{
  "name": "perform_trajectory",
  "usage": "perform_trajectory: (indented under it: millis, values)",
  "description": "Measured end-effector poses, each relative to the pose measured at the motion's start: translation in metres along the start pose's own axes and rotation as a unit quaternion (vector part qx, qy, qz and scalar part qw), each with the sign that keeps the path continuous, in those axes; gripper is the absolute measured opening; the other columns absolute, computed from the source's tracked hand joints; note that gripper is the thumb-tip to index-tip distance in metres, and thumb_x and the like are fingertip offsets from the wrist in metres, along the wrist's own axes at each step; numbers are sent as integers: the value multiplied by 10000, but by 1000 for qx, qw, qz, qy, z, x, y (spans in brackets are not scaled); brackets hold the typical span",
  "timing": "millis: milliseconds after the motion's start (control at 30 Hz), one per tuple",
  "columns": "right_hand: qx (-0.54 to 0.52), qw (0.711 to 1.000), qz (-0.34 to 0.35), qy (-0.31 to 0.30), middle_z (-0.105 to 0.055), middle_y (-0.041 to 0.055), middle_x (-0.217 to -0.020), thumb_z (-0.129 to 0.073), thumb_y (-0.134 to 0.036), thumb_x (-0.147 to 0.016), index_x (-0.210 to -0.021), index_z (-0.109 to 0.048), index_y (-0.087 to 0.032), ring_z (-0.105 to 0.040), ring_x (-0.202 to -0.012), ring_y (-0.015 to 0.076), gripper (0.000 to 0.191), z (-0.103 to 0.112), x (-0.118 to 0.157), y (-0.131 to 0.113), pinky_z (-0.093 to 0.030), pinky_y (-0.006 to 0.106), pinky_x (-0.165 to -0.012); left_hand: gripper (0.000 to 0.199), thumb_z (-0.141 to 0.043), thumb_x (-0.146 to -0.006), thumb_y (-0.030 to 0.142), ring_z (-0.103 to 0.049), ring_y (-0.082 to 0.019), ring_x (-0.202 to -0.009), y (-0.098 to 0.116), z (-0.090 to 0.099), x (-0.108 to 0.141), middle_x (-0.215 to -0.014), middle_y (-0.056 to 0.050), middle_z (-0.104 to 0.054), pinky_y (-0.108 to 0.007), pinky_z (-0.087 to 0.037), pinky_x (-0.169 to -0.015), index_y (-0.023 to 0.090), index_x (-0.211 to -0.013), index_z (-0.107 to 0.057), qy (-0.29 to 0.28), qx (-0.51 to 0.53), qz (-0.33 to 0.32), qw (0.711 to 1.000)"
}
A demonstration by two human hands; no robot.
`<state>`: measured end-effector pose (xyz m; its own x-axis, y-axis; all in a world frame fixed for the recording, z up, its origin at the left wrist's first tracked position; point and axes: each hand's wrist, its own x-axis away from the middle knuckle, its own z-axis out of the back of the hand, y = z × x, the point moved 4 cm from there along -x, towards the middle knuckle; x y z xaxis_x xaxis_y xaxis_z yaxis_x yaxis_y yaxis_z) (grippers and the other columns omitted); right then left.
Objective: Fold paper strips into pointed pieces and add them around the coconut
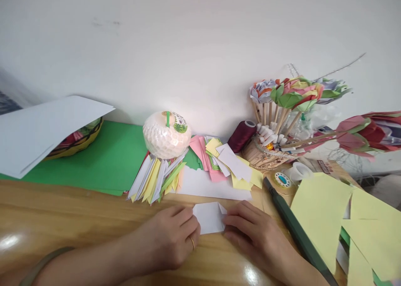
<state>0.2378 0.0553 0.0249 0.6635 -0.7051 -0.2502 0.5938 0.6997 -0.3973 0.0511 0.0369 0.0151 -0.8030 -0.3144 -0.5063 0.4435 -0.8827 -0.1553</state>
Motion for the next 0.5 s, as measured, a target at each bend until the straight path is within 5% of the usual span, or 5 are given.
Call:
perform_trajectory:
  millis: [233,367,500]
  values:
    - [33,999,31,17,-624,47,-806,-506,-207,-920,-914,-616,-185,-568,-738,164,112,-3,0,0,-463,289,-628,312,-332,-902,32,-558,-180,-692,-1,3,-1,-696,-80,-608,-309,-452,-666,89,-786,-617,55,-14,6,998]
    - [64,996,53,29,-625,37,-764,-506,-163,-914,-883,-613,-176,-556,-689,158,112,-4,0,-6,-451,286,-609,268,-390,-894,47,-554,-166,-668,-10,-2,-1,-653,-38,-580,-264,-425,-567,121,-745,-600,46,48,100,993]
    - [29,999,-17,38,-594,29,-752,-471,-150,-914,-824,-580,-191,-546,-693,157,147,-10,-3,-5,-441,270,-604,230,-437,-876,90,-529,-147,-661,-18,-4,-2,-686,-10,-591,-246,-407,-543,155,-709,-582,45,167,212,962]
